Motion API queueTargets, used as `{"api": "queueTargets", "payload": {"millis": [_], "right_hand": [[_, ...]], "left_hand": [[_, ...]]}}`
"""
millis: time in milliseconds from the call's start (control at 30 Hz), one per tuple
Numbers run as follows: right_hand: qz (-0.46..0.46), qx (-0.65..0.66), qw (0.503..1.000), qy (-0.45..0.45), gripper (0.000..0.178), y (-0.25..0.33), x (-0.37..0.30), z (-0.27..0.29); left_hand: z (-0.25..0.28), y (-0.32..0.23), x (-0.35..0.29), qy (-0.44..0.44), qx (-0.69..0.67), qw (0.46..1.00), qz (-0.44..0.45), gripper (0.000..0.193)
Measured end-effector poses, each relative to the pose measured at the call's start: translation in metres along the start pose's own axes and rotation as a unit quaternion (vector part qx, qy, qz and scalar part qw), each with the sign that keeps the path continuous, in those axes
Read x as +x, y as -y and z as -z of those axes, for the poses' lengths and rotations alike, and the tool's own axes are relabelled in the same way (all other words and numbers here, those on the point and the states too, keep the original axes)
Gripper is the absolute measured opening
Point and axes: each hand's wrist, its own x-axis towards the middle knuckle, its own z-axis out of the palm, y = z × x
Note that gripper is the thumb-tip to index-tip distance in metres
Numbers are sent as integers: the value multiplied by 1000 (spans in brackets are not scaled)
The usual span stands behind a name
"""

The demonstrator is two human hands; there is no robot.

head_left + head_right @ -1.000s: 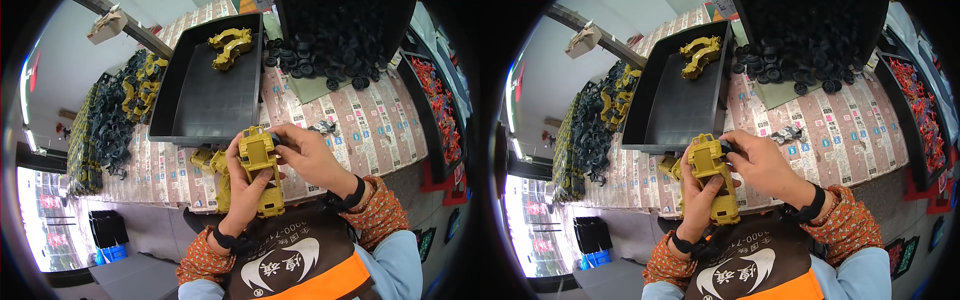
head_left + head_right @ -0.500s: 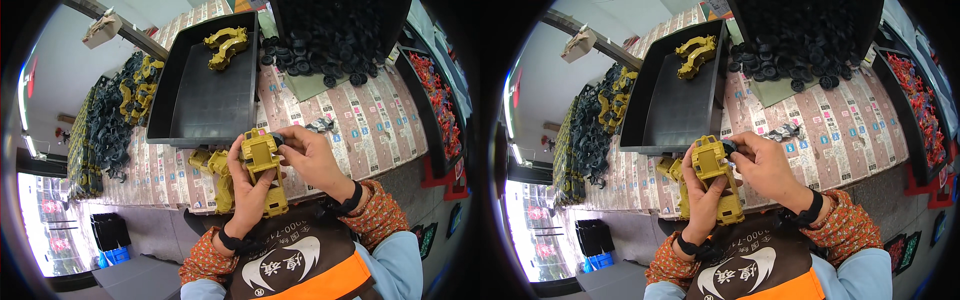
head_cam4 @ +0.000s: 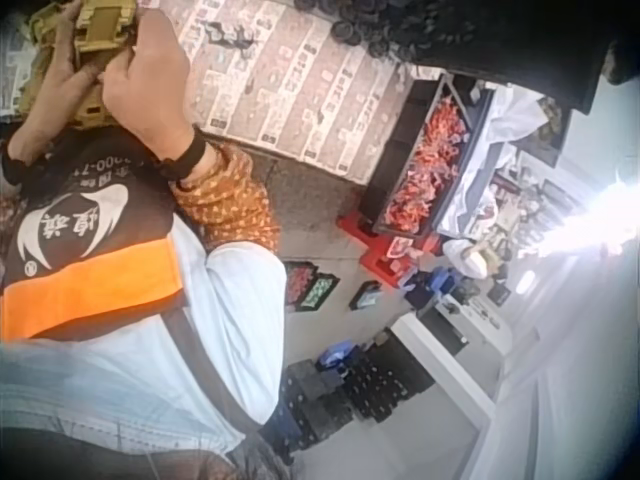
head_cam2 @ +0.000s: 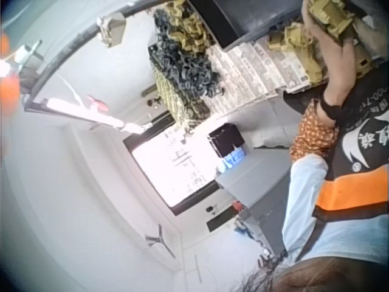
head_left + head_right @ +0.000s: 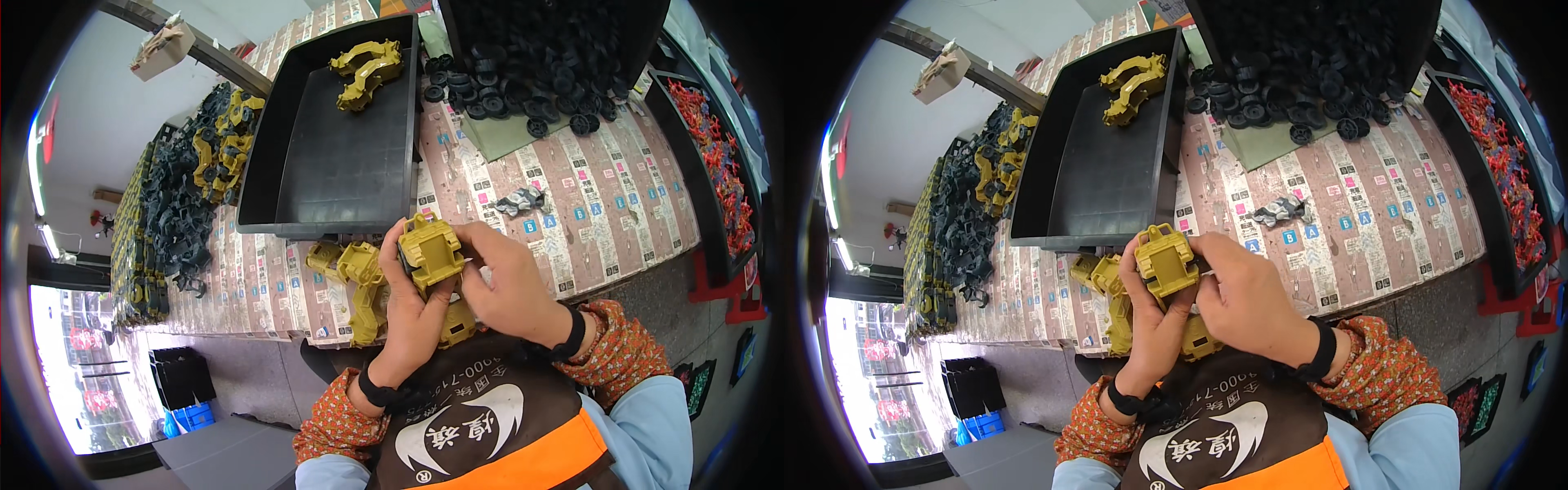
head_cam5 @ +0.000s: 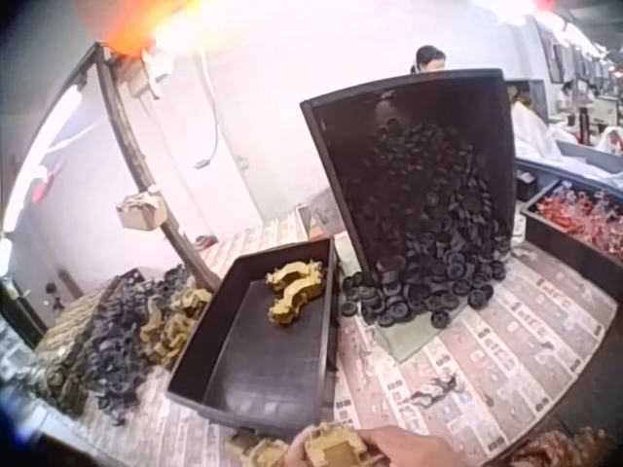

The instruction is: The person assembles yellow toy excavators by hand, picking up a body and attaching four black wheels to it. The completed units are placed into a black tray on the table.

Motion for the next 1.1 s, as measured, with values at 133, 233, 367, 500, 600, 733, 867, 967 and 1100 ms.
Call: {"api": "queueTargets", "payload": {"millis": [133,233,367,500,600,733,867,967,1100], "right_hand": [[35,-27,999,5,39,3,-2,1],[-6,-8,999,32,40,3,-5,7],[-22,62,997,39,37,1,-5,10],[-77,102,990,66,31,9,-1,21],[-116,45,981,149,26,-12,23,41],[-61,-339,937,59,29,-69,101,88],[84,-541,836,34,35,-134,129,133],[105,-552,825,56,28,-151,126,144],[77,-539,836,65,45,-135,114,137]], "left_hand": [[-1,10,-5,7,8,1000,-13,86],[-4,5,-8,17,33,998,-43,87],[-5,-3,-12,37,33,997,-64,86],[2,-2,-8,71,63,995,-39,88],[4,-3,5,88,32,996,3,84],[1,-24,12,77,-177,976,100,85],[22,-30,15,40,-303,938,163,52],[37,-39,18,13,-323,936,141,43],[41,-44,26,-70,-367,921,113,42]]}}
